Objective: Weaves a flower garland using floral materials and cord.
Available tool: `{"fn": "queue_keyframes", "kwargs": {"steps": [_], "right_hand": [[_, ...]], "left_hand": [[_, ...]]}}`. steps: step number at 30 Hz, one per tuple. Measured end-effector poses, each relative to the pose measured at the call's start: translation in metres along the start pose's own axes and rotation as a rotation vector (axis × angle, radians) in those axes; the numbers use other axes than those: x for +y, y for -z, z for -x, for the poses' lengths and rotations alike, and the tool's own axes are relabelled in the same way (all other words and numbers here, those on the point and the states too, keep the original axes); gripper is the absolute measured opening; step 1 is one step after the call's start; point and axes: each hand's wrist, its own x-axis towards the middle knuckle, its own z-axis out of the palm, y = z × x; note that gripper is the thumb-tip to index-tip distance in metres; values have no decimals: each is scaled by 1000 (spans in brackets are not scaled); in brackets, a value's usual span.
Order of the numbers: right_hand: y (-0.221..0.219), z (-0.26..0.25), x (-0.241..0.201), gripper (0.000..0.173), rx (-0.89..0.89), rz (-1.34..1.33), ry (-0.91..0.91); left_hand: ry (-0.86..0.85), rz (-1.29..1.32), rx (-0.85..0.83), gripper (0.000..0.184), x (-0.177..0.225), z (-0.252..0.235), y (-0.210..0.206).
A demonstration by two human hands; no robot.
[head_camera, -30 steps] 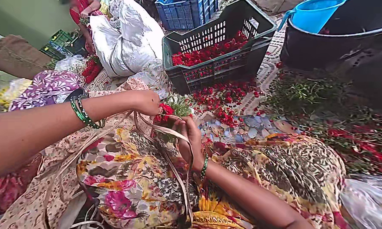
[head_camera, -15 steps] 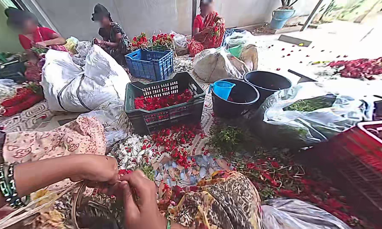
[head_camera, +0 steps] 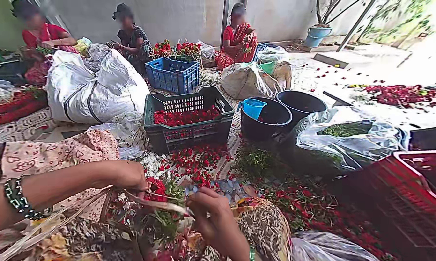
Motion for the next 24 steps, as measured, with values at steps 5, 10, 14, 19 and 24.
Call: {"fn": "queue_keyframes", "kwargs": {"steps": [5,10,14,19,24], "right_hand": [[69,-25,30,24,138,447,-140],[2,-65,-30,46,-12,-107,34],[-79,-76,-37,43,15,123,-86],[-104,-84,-26,40,141,503,26],[-104,-85,-18,41,85,-368,-99]], "left_hand": [[-201,270,186,41,7,7,2],[-268,666,349,34,15,-10,12],[-278,751,482,32,21,-9,11],[-301,762,509,28,0,-29,19],[-234,887,531,26,-6,-21,19]]}}
